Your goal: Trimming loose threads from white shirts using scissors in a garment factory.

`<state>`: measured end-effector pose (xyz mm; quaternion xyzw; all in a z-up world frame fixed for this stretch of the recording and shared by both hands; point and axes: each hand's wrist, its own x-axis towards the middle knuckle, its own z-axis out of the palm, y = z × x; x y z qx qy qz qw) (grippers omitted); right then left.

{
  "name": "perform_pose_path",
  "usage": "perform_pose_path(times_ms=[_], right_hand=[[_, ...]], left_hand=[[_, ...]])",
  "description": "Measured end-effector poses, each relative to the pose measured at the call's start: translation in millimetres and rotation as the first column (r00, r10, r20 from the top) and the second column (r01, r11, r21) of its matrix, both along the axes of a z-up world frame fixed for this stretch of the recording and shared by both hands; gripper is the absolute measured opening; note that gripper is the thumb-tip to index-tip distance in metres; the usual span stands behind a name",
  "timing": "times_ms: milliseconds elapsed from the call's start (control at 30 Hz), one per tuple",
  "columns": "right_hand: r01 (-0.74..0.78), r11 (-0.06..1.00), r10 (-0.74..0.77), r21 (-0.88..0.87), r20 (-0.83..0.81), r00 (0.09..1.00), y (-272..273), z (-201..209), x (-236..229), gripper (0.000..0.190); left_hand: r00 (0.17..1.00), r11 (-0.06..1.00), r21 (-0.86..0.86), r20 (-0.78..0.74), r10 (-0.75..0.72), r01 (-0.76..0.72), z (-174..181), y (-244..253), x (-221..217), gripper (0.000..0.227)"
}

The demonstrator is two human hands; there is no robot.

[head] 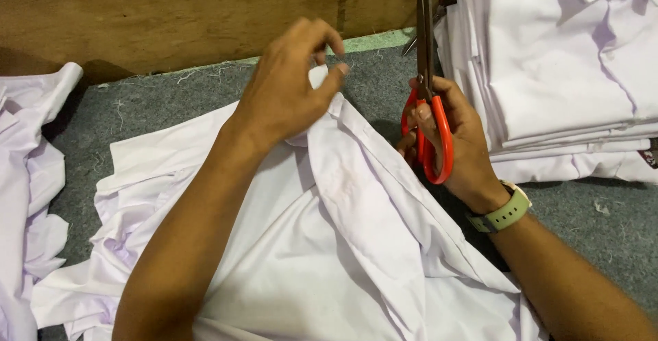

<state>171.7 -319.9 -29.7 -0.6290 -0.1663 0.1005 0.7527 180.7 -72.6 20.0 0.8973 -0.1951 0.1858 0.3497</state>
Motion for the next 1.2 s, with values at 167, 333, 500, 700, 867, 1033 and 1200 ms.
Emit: perform_pose_path(times_ms=[167,333,500,700,867,1033,1200], right_hand=[[-0.015,0.999,0.017,0.050,-0.037,0.999,-1.9,-8.3,7.3,0.043],[-0.006,0.999,0.007,0.043,-0.041,0.999,-3.1,-11.2,12.0,0.040],[0.147,0.981,-0.131,-0.129,0.126,0.983,-14.0,-7.7,17.5,0.039],[0.213,0.609,0.144,-0.764,0.370,0.918,-40.0,81.7,-22.8,0.045],[0.147,0.460,0.205,-0.876,0.266,0.942,-80.4,63.2,-82.7,0.055],[0.033,0.156,0.249,-0.987,0.072,0.966,-122.7,-27.0,-129.4,0.068],[0.198,0.050,0.233,-0.979,0.204,0.951,-120.6,-48.5,-148.6,0.065]], left_hand=[[0.874,0.917,0.006,-0.305,-0.377,0.398,8.8,-21.2,-15.0,0.013],[0.823,0.855,0.020,-0.281,-0.493,0.519,-9.6,-27.2,-8.7,0.014],[0.815,0.873,-0.016,-0.350,-0.461,0.487,-33.8,-33.6,-2.0,0.009],[0.772,0.863,0.018,-0.457,-0.442,0.505,-39.8,-41.2,-3.7,0.038],[0.784,0.868,0.054,-0.458,-0.418,0.494,-60.8,-44.0,-5.6,0.039],[0.851,0.876,0.062,-0.277,-0.446,0.479,-74.0,-41.7,-9.1,0.040],[0.851,0.845,0.115,-0.002,-0.526,0.522,-78.8,-40.1,-13.4,0.030]])
